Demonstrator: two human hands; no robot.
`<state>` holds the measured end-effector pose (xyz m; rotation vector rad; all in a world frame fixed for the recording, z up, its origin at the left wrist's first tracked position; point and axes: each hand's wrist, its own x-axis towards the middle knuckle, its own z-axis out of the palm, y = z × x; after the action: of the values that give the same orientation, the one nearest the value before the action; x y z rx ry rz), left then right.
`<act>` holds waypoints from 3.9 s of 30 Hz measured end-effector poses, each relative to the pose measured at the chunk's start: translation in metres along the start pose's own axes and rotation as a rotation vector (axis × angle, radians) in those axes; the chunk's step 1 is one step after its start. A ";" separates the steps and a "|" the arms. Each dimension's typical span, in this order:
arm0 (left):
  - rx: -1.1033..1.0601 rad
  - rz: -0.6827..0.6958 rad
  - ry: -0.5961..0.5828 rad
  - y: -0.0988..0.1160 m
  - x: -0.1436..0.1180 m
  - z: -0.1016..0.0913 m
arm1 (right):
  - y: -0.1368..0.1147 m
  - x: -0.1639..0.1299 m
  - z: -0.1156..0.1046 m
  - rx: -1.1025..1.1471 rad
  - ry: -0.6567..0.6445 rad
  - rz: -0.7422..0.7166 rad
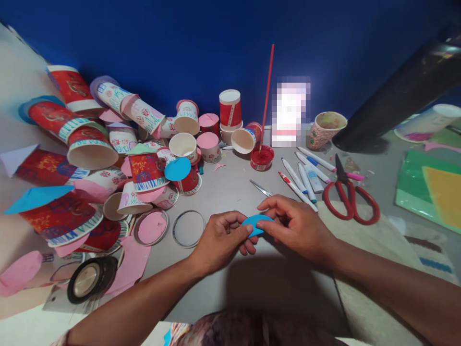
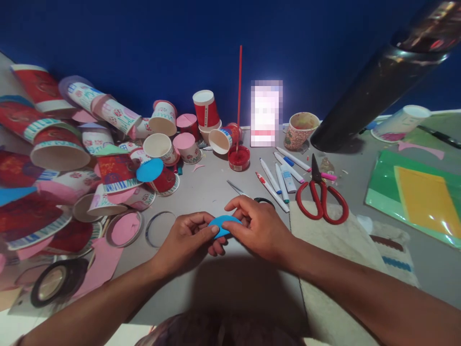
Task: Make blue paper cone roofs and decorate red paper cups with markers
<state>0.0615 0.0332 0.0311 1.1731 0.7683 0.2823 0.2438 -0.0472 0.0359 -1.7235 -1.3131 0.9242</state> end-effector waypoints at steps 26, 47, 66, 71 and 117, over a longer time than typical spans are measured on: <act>0.083 0.042 0.057 0.000 -0.003 0.001 | -0.006 0.001 -0.006 0.183 -0.360 0.210; 0.239 -0.010 0.092 0.006 -0.005 0.011 | -0.013 0.000 0.000 -0.191 -0.265 -0.032; 0.237 -0.020 0.099 0.003 -0.005 0.010 | -0.013 -0.001 -0.001 -0.283 -0.234 -0.038; 0.218 0.018 0.113 0.004 -0.003 0.008 | -0.006 -0.003 -0.003 -0.261 -0.150 -0.077; 0.125 0.114 0.309 0.018 0.011 -0.026 | 0.018 0.028 -0.055 -0.204 -0.167 0.256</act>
<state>0.0548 0.0654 0.0388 1.3106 1.0006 0.5251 0.3057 -0.0314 0.0416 -2.0446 -1.3529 1.1316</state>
